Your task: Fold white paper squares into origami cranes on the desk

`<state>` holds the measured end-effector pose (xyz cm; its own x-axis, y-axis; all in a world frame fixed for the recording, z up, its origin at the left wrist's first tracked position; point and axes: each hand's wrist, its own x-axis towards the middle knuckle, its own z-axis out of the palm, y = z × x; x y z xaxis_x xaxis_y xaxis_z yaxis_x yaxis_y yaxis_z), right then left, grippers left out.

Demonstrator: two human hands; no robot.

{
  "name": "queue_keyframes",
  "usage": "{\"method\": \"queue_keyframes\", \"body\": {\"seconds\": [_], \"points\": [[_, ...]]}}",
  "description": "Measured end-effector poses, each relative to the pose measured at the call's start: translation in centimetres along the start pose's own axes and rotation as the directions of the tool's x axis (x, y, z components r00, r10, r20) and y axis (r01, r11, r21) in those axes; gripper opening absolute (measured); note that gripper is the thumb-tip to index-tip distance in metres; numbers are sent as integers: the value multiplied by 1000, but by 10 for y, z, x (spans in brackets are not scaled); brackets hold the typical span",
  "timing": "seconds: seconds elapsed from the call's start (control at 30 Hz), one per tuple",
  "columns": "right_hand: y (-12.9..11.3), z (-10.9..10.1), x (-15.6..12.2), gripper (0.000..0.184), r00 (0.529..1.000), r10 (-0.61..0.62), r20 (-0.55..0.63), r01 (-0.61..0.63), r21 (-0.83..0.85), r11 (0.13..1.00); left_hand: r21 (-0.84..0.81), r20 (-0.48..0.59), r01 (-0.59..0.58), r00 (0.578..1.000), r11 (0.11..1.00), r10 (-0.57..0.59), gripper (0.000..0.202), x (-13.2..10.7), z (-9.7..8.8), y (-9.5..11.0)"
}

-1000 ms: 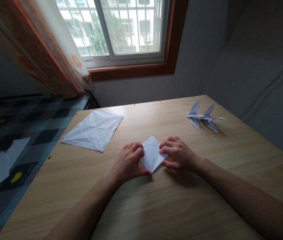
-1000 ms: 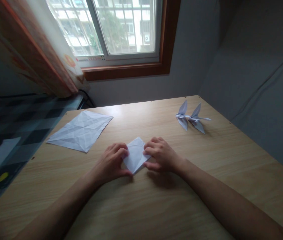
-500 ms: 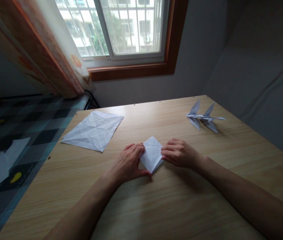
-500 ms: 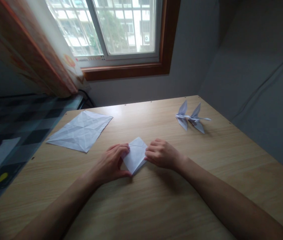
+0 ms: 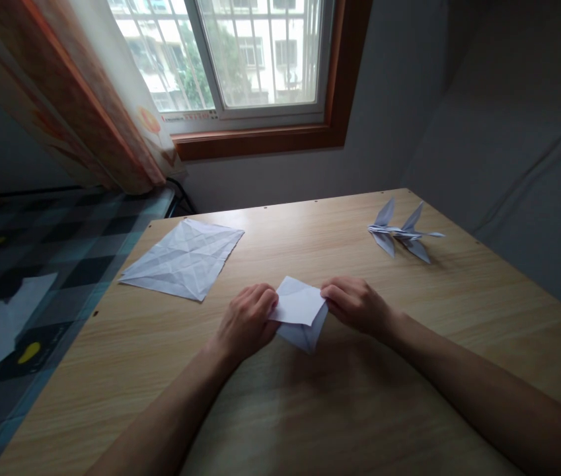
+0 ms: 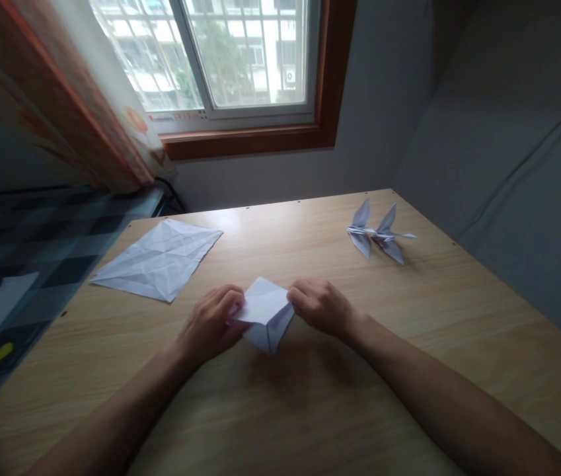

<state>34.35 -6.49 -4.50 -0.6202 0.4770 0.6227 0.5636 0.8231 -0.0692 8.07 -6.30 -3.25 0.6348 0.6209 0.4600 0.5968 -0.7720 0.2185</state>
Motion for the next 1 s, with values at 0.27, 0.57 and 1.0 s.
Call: {"method": "queue_keyframes", "body": {"seconds": [0.27,0.57,1.0], "points": [[-18,3,7,16,949,30,-314,-85,-165,983,182,-132,-30,990,983,55,18,2,0,10],[-33,31,10,20,988,-21,151,18,19,1000,205,-191,-91,973,974,131,20,4,2,19],[-36,19,15,44,970,17,242,-56,154,986,178,-216,-103,966,979,141,9,3,-3,19]]}}
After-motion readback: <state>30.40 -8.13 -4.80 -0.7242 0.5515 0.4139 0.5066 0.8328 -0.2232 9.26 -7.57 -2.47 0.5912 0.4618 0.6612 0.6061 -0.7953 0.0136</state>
